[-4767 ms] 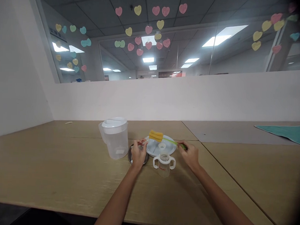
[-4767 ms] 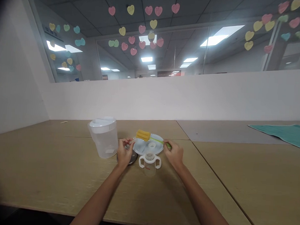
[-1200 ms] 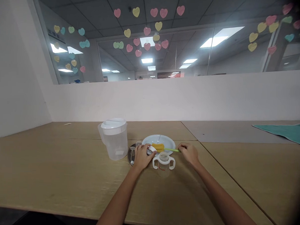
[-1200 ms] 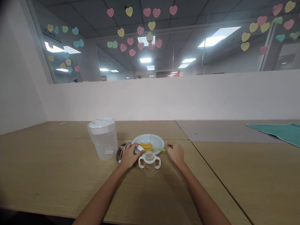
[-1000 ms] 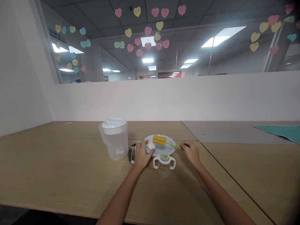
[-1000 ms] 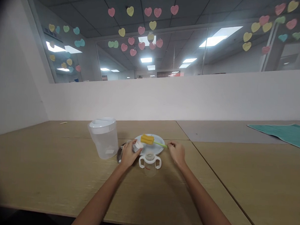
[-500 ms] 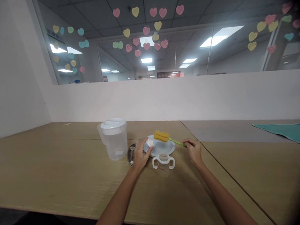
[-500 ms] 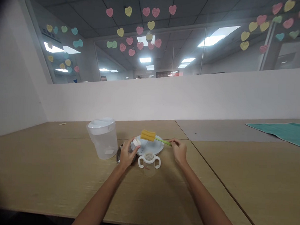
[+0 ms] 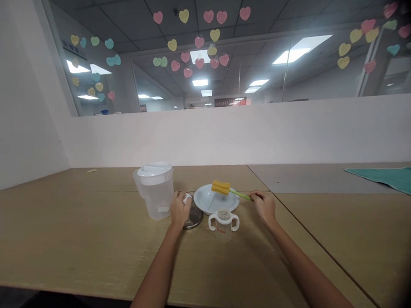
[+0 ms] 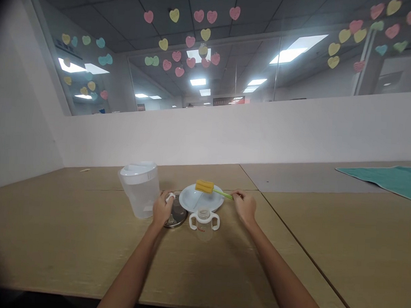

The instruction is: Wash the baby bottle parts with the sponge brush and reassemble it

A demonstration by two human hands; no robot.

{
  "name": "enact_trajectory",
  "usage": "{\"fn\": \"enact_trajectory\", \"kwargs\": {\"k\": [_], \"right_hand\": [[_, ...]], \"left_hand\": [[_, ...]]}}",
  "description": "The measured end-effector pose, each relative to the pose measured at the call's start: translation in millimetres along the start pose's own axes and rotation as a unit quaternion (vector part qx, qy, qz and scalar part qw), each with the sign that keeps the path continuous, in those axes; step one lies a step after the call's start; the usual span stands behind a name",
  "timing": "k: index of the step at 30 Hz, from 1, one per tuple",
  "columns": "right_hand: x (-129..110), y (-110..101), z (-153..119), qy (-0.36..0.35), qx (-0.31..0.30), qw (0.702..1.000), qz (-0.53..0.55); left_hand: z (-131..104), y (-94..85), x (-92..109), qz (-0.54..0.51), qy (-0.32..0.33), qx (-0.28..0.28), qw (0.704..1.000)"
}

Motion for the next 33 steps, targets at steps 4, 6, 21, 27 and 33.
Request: {"fn": "enact_trajectory", "kwargs": {"k": [4, 6, 21, 27, 33], "right_hand": [[-1, 0, 0, -0.010, -0.001, 1.000, -0.007], [-1, 0, 0, -0.019, -0.001, 1.000, 0.001], [3, 0, 1, -0.019, -0.007, 1.000, 0.010], [3, 1, 1, -0.016, -0.007, 1.000, 0.018], [3, 1, 1, -0.015, -0.011, 1.000, 0.011]], "left_hand": [[-2, -0.2, 2, 0.043, 0.076, -0.097, 0.991], [-3, -0.9, 3, 0.010, 0.113, -0.172, 0.978], [-11, 0.4, -14, -0.057, 0.097, -0.306, 0.945], [-8, -2.5, -12, -0.023, 0.101, -0.254, 0.962], [-7, -4.1, -10, 0.028, 0.081, -0.267, 0.960]]}}
Point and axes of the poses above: each hand's wrist, its own z-axis towards the middle knuckle, its own y-axis out of the palm, x = y × z, the point moved 2 cm from there along z, towards the middle knuckle, and after that the axes turned 1 degree about -y, right-handed, at the moved point
